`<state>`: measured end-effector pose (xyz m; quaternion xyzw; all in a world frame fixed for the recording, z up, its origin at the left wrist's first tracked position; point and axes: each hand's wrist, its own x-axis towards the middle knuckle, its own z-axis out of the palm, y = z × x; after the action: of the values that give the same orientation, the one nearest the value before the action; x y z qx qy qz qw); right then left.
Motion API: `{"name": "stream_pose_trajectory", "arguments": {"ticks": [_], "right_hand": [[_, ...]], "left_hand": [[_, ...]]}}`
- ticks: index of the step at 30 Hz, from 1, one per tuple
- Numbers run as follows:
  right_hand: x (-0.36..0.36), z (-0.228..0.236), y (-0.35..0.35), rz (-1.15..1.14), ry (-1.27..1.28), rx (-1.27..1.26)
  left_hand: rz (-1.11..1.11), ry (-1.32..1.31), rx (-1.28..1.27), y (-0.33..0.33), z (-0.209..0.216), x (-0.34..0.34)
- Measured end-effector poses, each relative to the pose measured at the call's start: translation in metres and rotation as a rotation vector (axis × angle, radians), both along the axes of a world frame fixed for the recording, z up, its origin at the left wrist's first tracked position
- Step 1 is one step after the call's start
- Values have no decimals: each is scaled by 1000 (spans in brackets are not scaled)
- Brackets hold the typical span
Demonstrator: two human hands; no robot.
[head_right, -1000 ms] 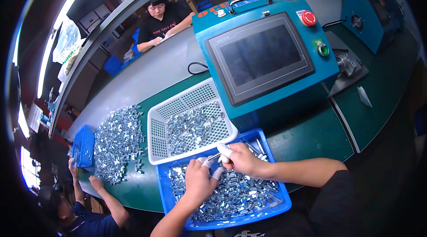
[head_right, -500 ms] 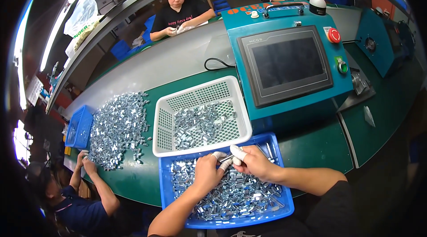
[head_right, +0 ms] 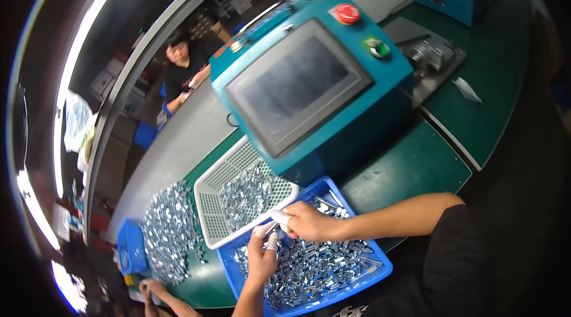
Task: Sorting and inspecting small metal hardware components at a factory workstation.
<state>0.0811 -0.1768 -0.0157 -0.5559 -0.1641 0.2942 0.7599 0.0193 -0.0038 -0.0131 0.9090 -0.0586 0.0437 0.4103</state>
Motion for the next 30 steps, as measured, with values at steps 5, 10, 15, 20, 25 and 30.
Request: {"name": "stream_pose_trajectory", "arguments": {"ticks": [5,10,15,20,25,30], "right_hand": [[4,-5,0,-91,-92,-32],[1,2,-6,-99,-199,-39],[-5,0,1,-51,-99,-2],[-2,-31,9,-103,-65,53],[-7,0,0,-98,-147,-2],[-5,-3,2,-161,-138,-15]], "left_hand": [[57,222,-542,-5,9,-3],[32,339,-578,-9,27,-1],[146,192,-666,1,11,-7],[171,457,-748,9,9,-9],[199,173,-943,-1,15,-11],[231,18,-773,-12,25,-7]]}}
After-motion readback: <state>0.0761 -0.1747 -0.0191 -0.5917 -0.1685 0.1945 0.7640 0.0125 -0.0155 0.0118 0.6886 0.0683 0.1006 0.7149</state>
